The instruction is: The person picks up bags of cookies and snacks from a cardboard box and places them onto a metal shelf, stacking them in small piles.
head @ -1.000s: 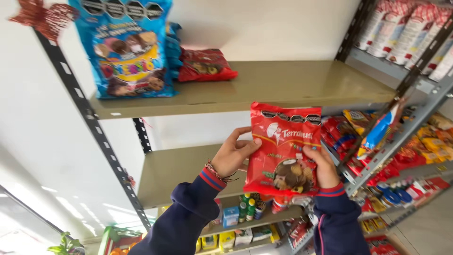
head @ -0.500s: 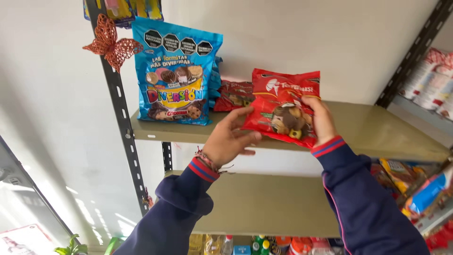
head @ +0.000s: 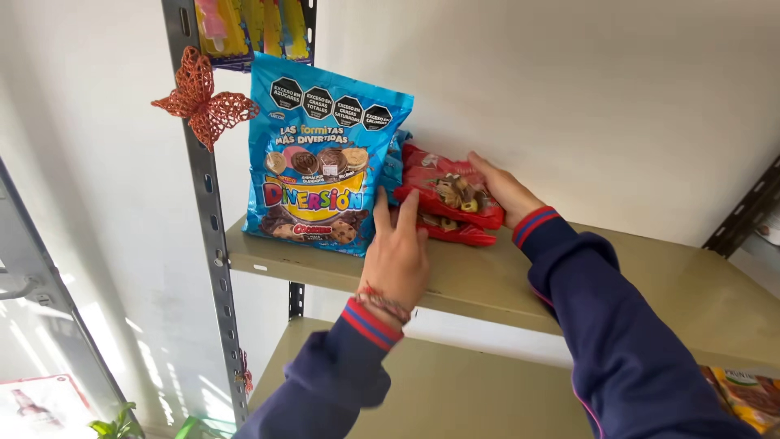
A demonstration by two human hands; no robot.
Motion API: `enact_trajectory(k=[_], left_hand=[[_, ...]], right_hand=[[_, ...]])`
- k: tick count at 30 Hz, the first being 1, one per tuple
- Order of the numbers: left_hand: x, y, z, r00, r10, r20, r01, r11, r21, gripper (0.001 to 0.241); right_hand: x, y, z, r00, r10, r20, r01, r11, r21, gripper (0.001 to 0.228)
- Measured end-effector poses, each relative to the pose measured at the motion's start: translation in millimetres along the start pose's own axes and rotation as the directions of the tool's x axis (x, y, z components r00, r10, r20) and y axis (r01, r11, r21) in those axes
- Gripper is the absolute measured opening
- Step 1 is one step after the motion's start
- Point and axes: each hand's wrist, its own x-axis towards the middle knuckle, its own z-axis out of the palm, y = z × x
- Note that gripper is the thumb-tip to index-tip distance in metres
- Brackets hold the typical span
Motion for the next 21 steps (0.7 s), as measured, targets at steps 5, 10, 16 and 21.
enact_trajectory(k=[5,10,16,21], left_hand=[[-5.1,-15.7,11.2,0.993,0.113,0.018,-0.113,0.957,0.267,0.046],[-2.0,-38.0,34.9,0.989,0.133,0.057,-0.144,0.934,0.326,0.035],[-6.8,-42.8,35.7,0.987,0.131,0.097,-0.151,0.959,0.239,0.036],[-34.0,-36.7,16.2,0.964,0.267,-0.015,-0.263,0.958,0.118,0.024]], right_hand=[[57.6,13.4,-54.8,0.971,-0.232,-0.063,0.147,0.780,-0.609,0.126],[-0.5,-24.9,-5.8,0.820,-0.450,0.353,0.546,0.430,-0.719,0.085],[-37.9,-25.4,26.3,0.806,-0.234,0.544,0.582,0.148,-0.799,0.102],[-102.4,-1.5,9.7,0.753,-0.611,0.243,0.589,0.462,-0.663,0.058]])
